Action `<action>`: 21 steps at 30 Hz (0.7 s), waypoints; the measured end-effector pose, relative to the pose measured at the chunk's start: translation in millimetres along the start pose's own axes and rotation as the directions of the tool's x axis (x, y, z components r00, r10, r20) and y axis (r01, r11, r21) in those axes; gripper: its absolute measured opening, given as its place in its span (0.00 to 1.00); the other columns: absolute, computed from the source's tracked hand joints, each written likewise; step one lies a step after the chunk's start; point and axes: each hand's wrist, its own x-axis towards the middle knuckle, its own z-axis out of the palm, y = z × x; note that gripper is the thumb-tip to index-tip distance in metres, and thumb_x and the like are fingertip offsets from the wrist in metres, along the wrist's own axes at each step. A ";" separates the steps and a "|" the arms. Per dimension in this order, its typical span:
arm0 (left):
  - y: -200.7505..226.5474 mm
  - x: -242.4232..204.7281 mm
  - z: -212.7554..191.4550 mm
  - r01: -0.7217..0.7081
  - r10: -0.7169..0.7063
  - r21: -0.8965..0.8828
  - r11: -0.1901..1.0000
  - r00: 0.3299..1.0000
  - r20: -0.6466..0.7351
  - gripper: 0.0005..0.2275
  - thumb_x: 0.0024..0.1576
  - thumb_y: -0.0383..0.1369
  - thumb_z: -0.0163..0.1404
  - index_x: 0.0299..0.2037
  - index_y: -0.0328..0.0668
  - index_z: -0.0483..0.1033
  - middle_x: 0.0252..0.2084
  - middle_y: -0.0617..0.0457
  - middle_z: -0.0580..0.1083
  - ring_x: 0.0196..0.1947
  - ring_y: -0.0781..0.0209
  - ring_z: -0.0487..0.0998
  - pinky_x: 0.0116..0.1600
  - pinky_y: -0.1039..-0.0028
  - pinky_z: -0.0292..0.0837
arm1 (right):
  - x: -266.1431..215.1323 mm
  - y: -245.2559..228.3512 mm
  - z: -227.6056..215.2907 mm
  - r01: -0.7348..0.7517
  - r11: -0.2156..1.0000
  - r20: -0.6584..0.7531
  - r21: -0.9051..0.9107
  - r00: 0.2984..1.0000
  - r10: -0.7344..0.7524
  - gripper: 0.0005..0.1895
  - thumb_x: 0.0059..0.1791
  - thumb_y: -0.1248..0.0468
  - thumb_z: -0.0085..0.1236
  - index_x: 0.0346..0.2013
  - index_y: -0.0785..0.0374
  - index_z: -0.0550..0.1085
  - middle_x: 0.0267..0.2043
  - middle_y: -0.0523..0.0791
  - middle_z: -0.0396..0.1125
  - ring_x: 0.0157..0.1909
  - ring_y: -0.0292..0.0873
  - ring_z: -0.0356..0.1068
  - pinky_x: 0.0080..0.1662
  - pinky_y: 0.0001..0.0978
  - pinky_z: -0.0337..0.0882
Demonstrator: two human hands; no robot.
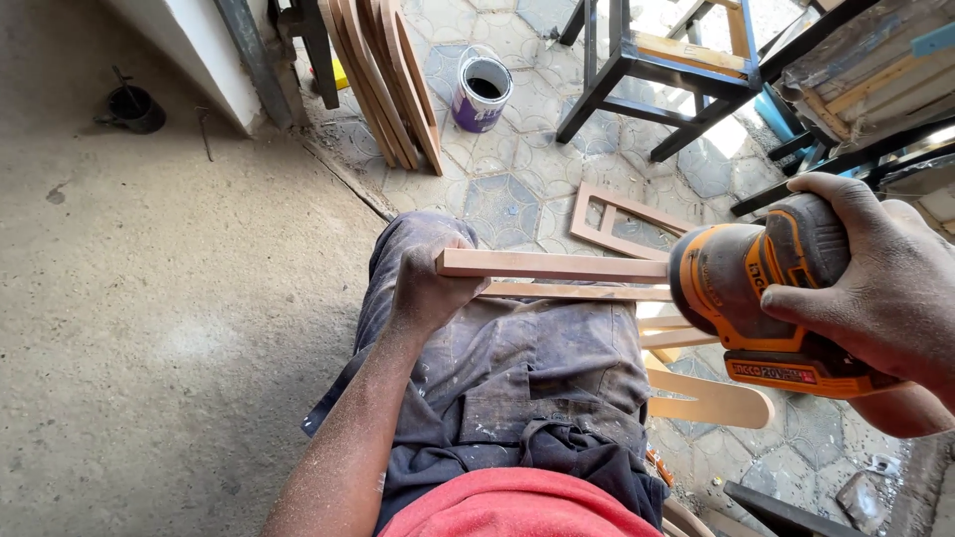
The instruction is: Sanding wooden frame components using an electric orbital sander to smooth surfaces and edges.
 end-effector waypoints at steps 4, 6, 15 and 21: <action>3.3 2.3 1.3 0.005 -0.005 0.003 1.000 1.000 -0.014 0.10 0.42 0.29 0.67 0.28 0.39 0.78 0.23 0.52 0.78 0.17 0.63 0.75 0.22 0.73 0.72 | -1.7 -16.6 -3.7 -0.026 0.999 0.012 -0.026 1.000 0.026 0.63 0.29 0.63 0.81 0.77 0.55 0.61 0.51 0.62 0.65 0.38 0.63 0.78 0.37 0.52 0.85; 2.5 3.2 3.4 -0.014 0.014 0.012 1.000 1.000 -0.015 0.10 0.42 0.29 0.66 0.28 0.40 0.76 0.23 0.52 0.78 0.18 0.63 0.76 0.23 0.73 0.73 | -2.8 -34.7 -9.3 -0.049 0.996 0.064 -0.077 0.996 0.054 0.60 0.31 0.59 0.81 0.75 0.48 0.61 0.51 0.59 0.66 0.41 0.61 0.78 0.39 0.51 0.85; 4.3 1.3 3.3 -0.026 0.025 -0.037 0.999 0.999 -0.033 0.09 0.43 0.28 0.65 0.29 0.39 0.77 0.23 0.52 0.79 0.17 0.64 0.76 0.22 0.74 0.73 | -10.7 -135.9 -43.0 0.180 0.971 0.159 -0.157 0.975 -0.156 0.60 0.28 0.49 0.75 0.73 0.37 0.60 0.53 0.51 0.68 0.37 0.58 0.79 0.32 0.49 0.82; 10.1 0.3 -0.2 -0.156 0.146 -0.133 0.979 0.986 -0.083 0.10 0.46 0.26 0.63 0.22 0.40 0.71 0.19 0.54 0.74 0.14 0.66 0.69 0.19 0.75 0.65 | 0.3 -169.5 -35.3 0.410 0.906 0.124 -0.109 0.910 -0.397 0.63 0.29 0.42 0.77 0.75 0.44 0.57 0.49 0.58 0.65 0.24 0.60 0.77 0.18 0.43 0.80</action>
